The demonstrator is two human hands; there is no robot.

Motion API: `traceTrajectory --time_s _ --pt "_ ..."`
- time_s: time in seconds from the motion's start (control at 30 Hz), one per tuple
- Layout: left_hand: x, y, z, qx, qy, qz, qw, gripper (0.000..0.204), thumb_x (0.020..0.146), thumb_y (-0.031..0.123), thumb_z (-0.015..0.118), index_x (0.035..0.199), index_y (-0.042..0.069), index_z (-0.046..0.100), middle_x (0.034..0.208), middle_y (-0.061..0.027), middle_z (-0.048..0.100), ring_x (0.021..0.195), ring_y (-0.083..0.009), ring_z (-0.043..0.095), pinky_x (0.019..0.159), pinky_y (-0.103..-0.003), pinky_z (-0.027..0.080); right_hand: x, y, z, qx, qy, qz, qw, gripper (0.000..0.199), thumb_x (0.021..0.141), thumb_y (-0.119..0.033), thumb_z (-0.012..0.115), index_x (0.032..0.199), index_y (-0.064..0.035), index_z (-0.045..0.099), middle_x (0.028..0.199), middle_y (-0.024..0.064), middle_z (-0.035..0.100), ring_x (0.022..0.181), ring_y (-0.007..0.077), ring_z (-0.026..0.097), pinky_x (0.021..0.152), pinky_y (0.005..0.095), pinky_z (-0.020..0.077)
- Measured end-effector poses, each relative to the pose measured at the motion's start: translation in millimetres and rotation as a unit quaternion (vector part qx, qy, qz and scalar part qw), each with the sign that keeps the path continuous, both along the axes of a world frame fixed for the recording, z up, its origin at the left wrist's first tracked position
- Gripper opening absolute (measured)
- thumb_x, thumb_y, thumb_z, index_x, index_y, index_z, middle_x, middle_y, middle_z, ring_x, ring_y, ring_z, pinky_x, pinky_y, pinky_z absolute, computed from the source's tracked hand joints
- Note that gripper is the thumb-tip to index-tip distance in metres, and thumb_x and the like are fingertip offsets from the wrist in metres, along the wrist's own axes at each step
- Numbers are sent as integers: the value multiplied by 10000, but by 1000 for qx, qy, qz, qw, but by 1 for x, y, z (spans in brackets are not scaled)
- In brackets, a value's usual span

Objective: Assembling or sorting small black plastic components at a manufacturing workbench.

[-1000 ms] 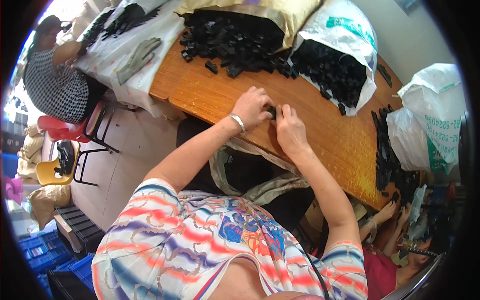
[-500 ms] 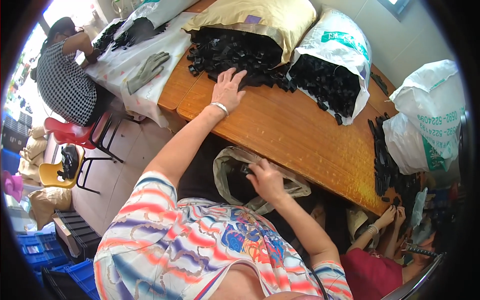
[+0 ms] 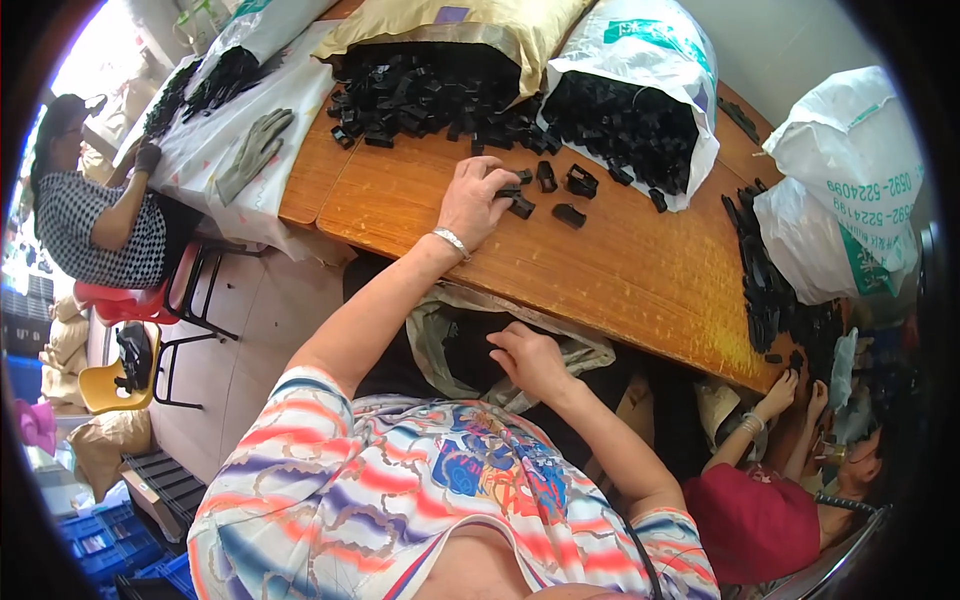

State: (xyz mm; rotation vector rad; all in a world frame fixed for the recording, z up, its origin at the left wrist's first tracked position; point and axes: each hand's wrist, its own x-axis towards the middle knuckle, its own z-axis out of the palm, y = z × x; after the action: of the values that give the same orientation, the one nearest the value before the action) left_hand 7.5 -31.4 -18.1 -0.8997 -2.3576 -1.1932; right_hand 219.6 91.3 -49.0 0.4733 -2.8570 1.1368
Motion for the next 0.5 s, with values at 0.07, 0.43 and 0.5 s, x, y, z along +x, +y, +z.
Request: traceTrajectory --time_s 0.07,0.43,0.5 --pt "0 -1 1 -58 61 1 996 263 725 45 767 974 106 708 1146 -88 583 1159 -306 500 951 -403 470 -1 13 19 -18 45 -13 999 162 820 -84 704 976 -39 693 866 136 649 779 335 657 675 402 539" --pt "1 5 3 -109 181 -47 976 110 761 72 671 854 108 716 1032 -44 637 1054 -241 543 823 -362 458 -76 118 51 61 157 -235 957 161 810 -36 709 970 -36 689 860 118 632 744 287 651 651 375 511" --pt "1 5 3 -117 192 -61 973 96 766 73 659 845 101 708 1014 -45 644 1037 -240 549 814 -359 458 -85 115 52 101 129 -229 959 243 783 -66 738 1018 -85 677 954 84 615 803 305 655 665 407 521"
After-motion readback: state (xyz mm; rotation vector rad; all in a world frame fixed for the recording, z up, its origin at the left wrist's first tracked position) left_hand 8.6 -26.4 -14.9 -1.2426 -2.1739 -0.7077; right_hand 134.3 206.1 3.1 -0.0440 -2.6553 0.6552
